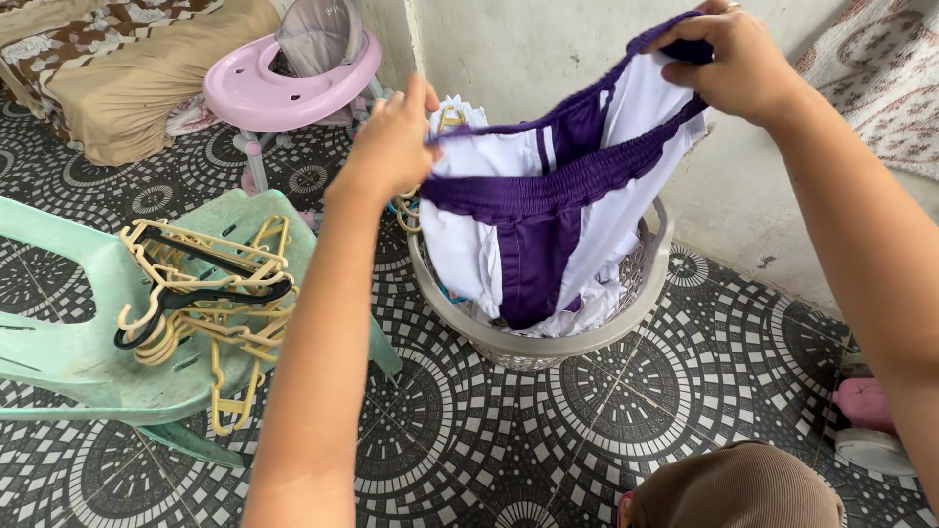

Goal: The person takes individual pieces of clothing from a laundry basket, puts them onto plastic hangers, and then gathers a bundle of hangers with clothes on them.

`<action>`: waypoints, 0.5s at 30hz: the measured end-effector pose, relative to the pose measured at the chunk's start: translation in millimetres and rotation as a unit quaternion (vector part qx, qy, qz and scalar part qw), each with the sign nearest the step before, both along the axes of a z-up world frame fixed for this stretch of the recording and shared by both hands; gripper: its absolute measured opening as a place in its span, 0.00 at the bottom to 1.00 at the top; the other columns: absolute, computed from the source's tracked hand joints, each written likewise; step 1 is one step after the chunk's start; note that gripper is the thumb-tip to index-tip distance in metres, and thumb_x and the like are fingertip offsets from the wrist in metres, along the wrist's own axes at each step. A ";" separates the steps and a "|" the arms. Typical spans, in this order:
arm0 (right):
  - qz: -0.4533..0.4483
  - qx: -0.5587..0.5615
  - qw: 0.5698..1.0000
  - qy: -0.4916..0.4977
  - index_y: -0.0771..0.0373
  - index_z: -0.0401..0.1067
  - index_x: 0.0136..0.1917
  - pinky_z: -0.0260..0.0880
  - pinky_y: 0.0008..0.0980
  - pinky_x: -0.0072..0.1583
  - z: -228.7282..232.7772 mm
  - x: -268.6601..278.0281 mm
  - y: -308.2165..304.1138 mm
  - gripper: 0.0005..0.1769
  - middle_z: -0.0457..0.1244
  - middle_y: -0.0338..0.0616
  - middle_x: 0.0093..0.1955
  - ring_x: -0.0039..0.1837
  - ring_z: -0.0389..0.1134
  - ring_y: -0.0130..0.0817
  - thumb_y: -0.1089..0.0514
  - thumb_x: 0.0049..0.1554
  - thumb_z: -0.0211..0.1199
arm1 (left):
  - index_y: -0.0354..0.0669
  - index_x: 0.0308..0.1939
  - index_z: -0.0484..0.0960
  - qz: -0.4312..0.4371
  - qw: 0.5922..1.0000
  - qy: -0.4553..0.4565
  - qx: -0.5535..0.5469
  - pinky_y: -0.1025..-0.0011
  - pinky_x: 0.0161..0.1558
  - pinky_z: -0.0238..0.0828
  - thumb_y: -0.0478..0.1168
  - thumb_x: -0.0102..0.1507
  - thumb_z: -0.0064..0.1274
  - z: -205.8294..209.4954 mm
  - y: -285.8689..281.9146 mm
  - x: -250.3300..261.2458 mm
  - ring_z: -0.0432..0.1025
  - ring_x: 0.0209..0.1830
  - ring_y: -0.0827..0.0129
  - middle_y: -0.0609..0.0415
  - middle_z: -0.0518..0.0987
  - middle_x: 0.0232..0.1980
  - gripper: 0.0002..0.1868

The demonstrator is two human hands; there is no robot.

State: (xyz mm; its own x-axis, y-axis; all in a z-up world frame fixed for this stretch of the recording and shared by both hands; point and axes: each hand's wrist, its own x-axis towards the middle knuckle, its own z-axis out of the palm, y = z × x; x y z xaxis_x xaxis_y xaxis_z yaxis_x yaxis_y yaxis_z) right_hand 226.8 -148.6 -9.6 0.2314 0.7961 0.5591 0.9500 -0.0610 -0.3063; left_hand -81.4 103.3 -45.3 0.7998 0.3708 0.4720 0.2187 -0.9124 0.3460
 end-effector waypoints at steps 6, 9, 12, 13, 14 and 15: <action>0.121 0.007 0.984 -0.130 0.59 0.73 0.65 0.66 0.44 0.67 -27.6 -63.0 30.7 0.31 0.63 0.53 0.64 0.66 0.65 0.52 0.67 0.47 0.70 | 0.45 0.60 0.70 -0.122 0.985 -0.072 -0.099 0.54 0.54 0.71 0.55 0.60 0.69 -59.7 -35.4 74.7 0.76 0.55 0.44 0.42 0.82 0.51 0.34; -0.075 -0.086 0.913 -0.391 0.44 0.76 0.66 0.67 0.40 0.61 -65.9 -52.4 21.5 0.35 0.61 0.58 0.71 0.63 0.66 0.52 0.69 0.47 0.63 | 0.52 0.53 0.76 0.108 0.975 -0.164 -0.105 0.53 0.49 0.74 0.39 0.64 0.56 -52.5 -8.2 80.3 0.79 0.50 0.48 0.47 0.84 0.48 0.14; -0.101 -0.243 0.938 -0.225 0.43 0.75 0.64 0.67 0.42 0.62 -120.0 -24.9 2.7 0.18 0.63 0.50 0.65 0.63 0.67 0.47 0.56 0.62 0.59 | 0.45 0.49 0.75 0.209 0.941 -0.259 0.058 0.49 0.42 0.72 0.33 0.62 0.55 -29.4 31.4 36.9 0.76 0.45 0.45 0.45 0.80 0.45 0.12; -0.136 -0.290 0.945 -0.061 0.49 0.77 0.61 0.67 0.45 0.64 -125.3 -8.4 -7.0 0.12 0.65 0.45 0.65 0.64 0.68 0.46 0.52 0.66 0.59 | 0.45 0.49 0.75 0.209 0.941 -0.259 0.058 0.49 0.42 0.72 0.33 0.62 0.55 -23.6 38.3 23.7 0.76 0.45 0.45 0.45 0.80 0.45 0.12; -0.138 -0.321 0.926 -0.143 0.44 0.77 0.62 0.69 0.43 0.63 -116.2 14.7 -13.0 0.15 0.66 0.43 0.63 0.62 0.68 0.43 0.48 0.61 0.63 | 0.43 0.48 0.76 0.215 0.947 -0.223 0.091 0.48 0.38 0.71 0.31 0.63 0.52 -19.6 44.0 10.2 0.76 0.41 0.44 0.44 0.78 0.47 0.10; -0.139 -0.349 0.899 -0.223 0.40 0.77 0.63 0.71 0.41 0.63 -99.0 37.3 -14.8 0.20 0.67 0.41 0.61 0.61 0.69 0.41 0.45 0.57 0.66 | 0.42 0.47 0.77 0.220 0.949 -0.186 0.124 0.47 0.34 0.70 0.28 0.64 0.50 -17.0 47.6 1.0 0.76 0.37 0.43 0.42 0.76 0.48 0.10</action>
